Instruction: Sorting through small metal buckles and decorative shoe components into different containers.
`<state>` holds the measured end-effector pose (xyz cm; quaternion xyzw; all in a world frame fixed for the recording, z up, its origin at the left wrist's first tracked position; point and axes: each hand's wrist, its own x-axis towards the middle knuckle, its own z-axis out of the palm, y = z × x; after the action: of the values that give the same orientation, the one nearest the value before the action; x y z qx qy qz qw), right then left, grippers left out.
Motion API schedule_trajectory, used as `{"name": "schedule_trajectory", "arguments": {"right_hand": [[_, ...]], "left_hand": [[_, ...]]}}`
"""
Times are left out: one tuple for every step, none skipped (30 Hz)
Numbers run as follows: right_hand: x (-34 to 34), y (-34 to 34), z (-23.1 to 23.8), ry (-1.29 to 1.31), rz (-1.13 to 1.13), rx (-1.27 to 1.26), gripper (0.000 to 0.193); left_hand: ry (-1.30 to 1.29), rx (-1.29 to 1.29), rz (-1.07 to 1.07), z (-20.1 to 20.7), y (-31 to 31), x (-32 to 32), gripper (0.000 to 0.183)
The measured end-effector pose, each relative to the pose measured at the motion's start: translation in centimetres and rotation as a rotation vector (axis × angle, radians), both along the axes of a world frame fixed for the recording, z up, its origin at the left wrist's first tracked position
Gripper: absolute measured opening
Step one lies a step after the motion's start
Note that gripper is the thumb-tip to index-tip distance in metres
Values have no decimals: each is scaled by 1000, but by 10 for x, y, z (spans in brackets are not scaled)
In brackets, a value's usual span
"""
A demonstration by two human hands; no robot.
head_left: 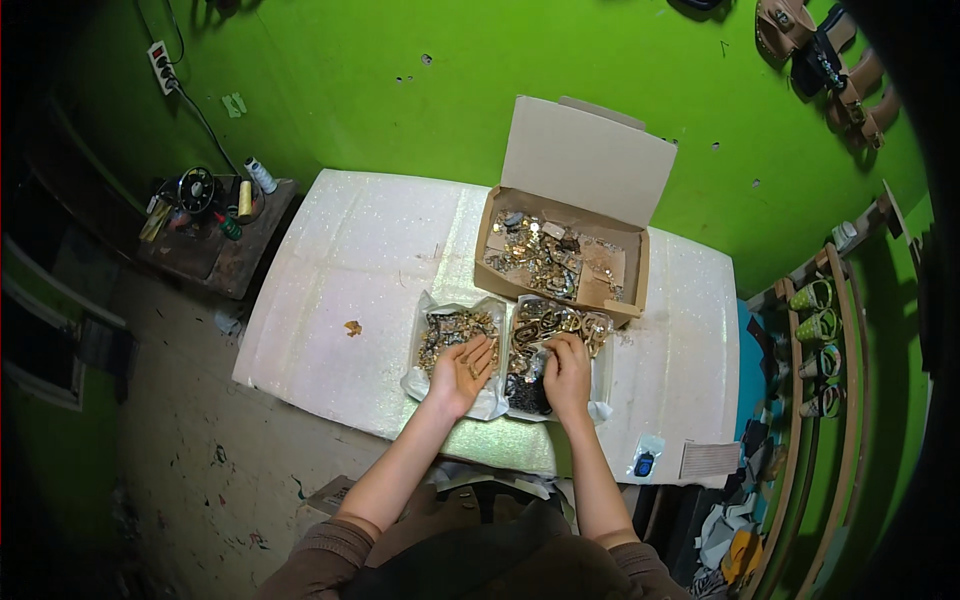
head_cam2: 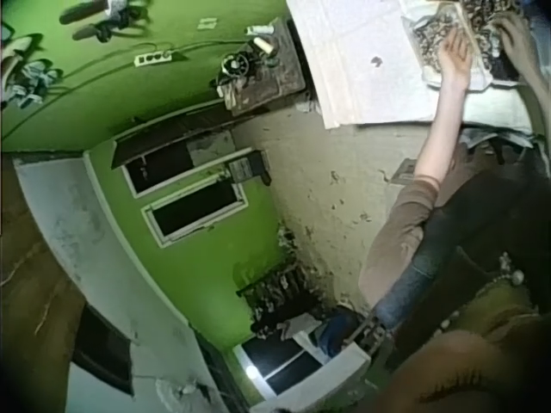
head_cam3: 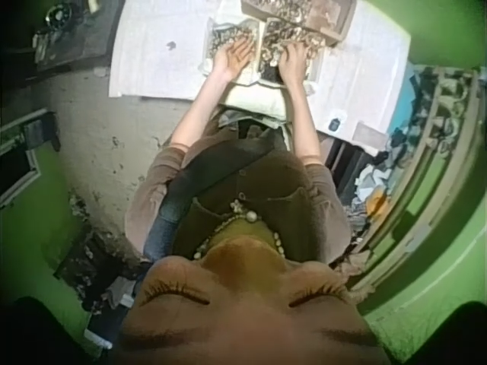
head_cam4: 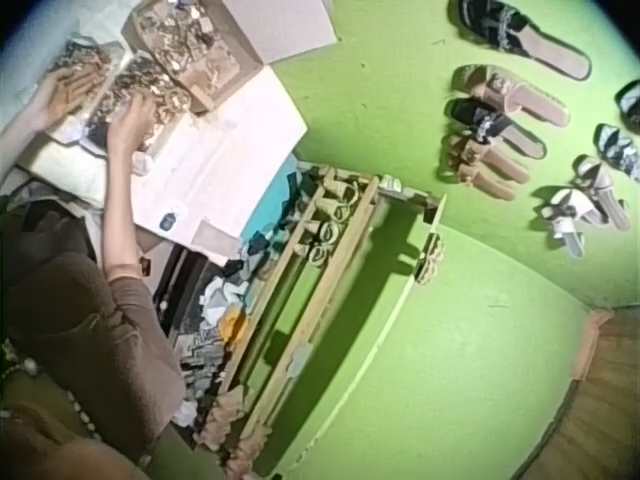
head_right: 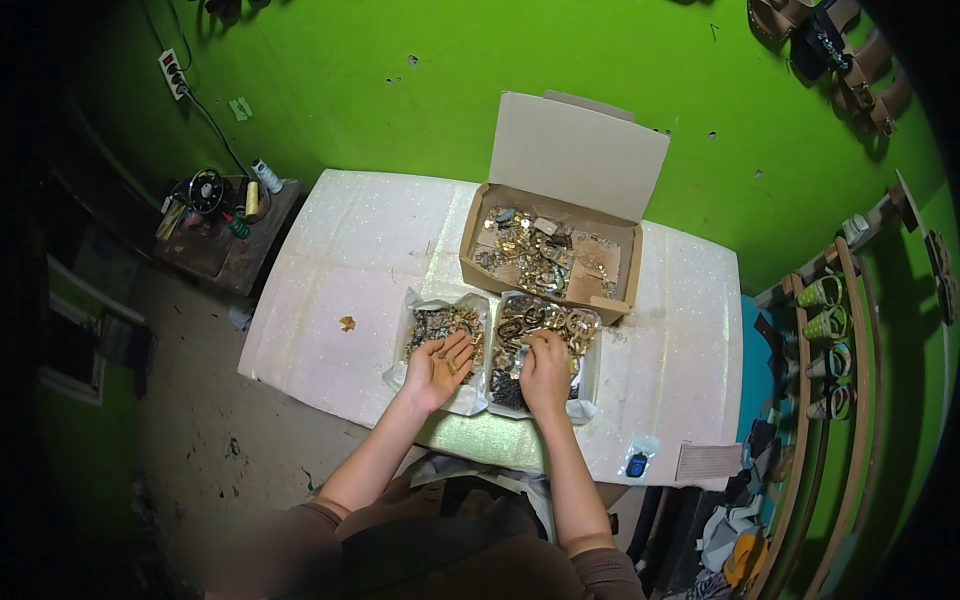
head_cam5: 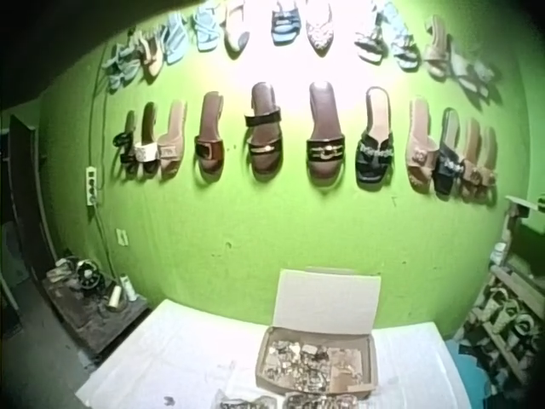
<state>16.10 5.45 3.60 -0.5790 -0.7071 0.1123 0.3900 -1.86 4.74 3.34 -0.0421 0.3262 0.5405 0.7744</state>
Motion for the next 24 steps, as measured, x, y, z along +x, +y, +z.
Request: {"name": "schedule_trajectory", "arguments": {"right_hand": [[-9, -2, 4, 2, -7, 0, 14], [-18, -3, 8, 43, 36, 10, 15], [-26, -5, 10, 84, 79, 21, 16], [-32, -6, 11, 117, 96, -6, 16], [-38, -7, 11, 119, 90, -5, 16], [-44, -8, 11, 142, 97, -12, 16], [-50, -9, 11, 164, 105, -19, 16], [-58, -11, 16, 214, 105, -64, 16], [-64, -12, 16, 218, 102, -59, 16], [-69, -14, 15, 243, 103, -72, 15], [-74, -15, 15, 266, 100, -82, 13], [-79, -17, 17, 252, 83, -77, 13], [-82, -18, 15, 253, 75, -73, 13], [-87, -19, 13, 269, 69, -86, 13], [-91, -20, 11, 284, 62, -99, 13], [-95, -22, 11, 286, 54, -96, 13], [-98, -24, 11, 291, 51, -95, 14], [-101, -26, 10, 295, 47, -94, 14], [-104, -27, 9, 296, 38, -94, 14], [-107, -29, 9, 323, 33, -107, 14], [-109, -31, 8, 350, 30, -119, 14], [-110, -33, 6, 351, 24, -119, 14], [-110, -34, 4, 349, 8, -131, 14], [-109, -35, 3, 347, -7, -144, 14]], "left_hand": [[185, -79, -36, -3, 2, -6, 41], [209, -74, -20, -4, 2, -10, 42], [210, -72, -26, -5, 3, -14, 42], [293, -41, -43, -5, 3, -18, 42], [376, -11, -59, -4, 3, -24, 42], [417, 29, -94, -5, 3, -30, 43], [419, 31, -98, -5, 3, -35, 43], [446, 40, -128, 0, 3, -40, 43], [474, 48, -157, 3, 4, -46, 43], [465, 114, -221, -1, 4, -54, 45], [467, 121, -229, 6, 4, -57, 45], [438, 90, -268, 19, 3, -57, 47], [409, 58, -307, 25, 3, -59, 49], [339, 152, -357, 25, 4, -67, 54], [341, 155, -365, 25, 2, -70, 54], [341, 155, -371, 26, 1, -73, 56], [339, 153, -377, 32, 0, -75, 58], [339, 154, -387, 35, 0, -77, 58], [328, 146, -415, 38, 1, -80, 59], [318, 137, -441, 39, 1, -82, 61], [318, 137, -448, 37, 0, -84, 61], [297, 162, -455, 34, -2, -85, 61], [277, 192, -464, 35, -1, -85, 61], [277, 196, -471, 36, -1, -84, 61]]}}
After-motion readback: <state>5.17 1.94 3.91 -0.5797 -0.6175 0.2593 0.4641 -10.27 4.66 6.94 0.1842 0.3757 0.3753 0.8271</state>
